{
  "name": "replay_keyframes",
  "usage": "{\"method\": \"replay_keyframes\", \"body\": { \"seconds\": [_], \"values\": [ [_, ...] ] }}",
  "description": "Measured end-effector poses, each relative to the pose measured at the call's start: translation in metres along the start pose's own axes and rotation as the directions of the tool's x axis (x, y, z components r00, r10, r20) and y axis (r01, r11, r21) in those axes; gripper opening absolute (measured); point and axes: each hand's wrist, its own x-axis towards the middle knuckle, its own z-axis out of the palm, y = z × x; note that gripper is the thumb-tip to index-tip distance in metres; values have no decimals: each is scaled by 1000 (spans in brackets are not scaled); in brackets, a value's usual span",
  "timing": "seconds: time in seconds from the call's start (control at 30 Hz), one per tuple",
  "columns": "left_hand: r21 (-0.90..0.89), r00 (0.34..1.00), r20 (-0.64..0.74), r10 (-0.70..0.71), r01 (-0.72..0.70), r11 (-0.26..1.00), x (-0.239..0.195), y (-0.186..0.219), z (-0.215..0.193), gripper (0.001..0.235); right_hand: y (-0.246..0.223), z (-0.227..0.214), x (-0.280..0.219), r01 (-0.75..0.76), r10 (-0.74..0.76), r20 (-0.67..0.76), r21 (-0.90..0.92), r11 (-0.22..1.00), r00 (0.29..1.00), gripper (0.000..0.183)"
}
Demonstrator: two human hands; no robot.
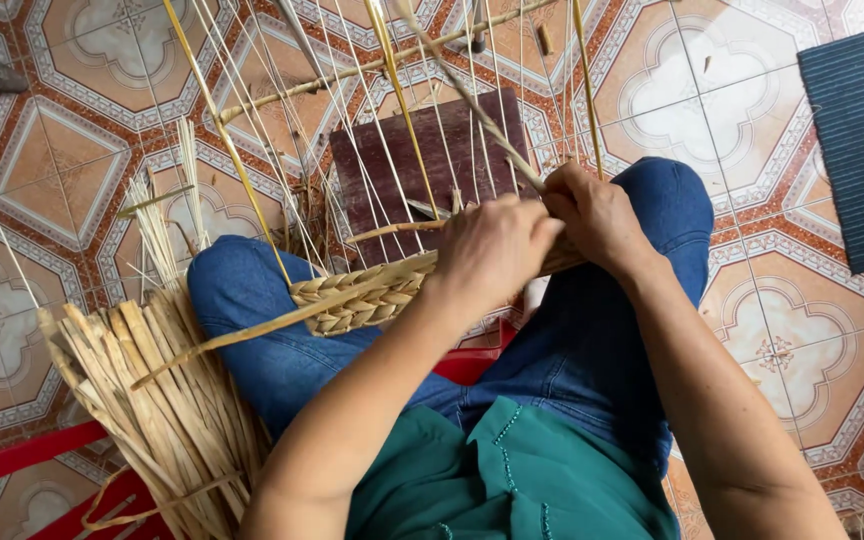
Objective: The person weaves a basket using dried palm leaves on a small wooden frame held between their legs. They repeatedly thread a flexible palm strip through vertical strings on the frame, pulling it tight to form a braided pattern. A pair of scissors rests on the floor nearby.
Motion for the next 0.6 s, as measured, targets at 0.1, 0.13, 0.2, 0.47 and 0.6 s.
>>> {"method": "replay_keyframes", "body": {
  "seconds": [0.1,0.13,0.2,0.47,0.6],
  "values": [
    [-65,616,607,-502,668,741,17,-43,49,45,8,4,-2,-194,190,41,100,976,981,9],
    [-285,680,590,-437,681,675,17,-58,61,36,11,5,-2,-197,192,44,180,964,980,9],
    [-492,748,551,-369,649,580,15,-67,73,29,17,3,0,-198,195,37,255,947,980,9],
    [-157,974,21,-224,225,962,-19,-44,47,25,28,14,13,-138,154,130,-123,983,979,9],
    [91,906,189,-379,368,925,-29,-67,39,17,27,9,14,17,-9,170,-48,999,985,12]
  ]
}}
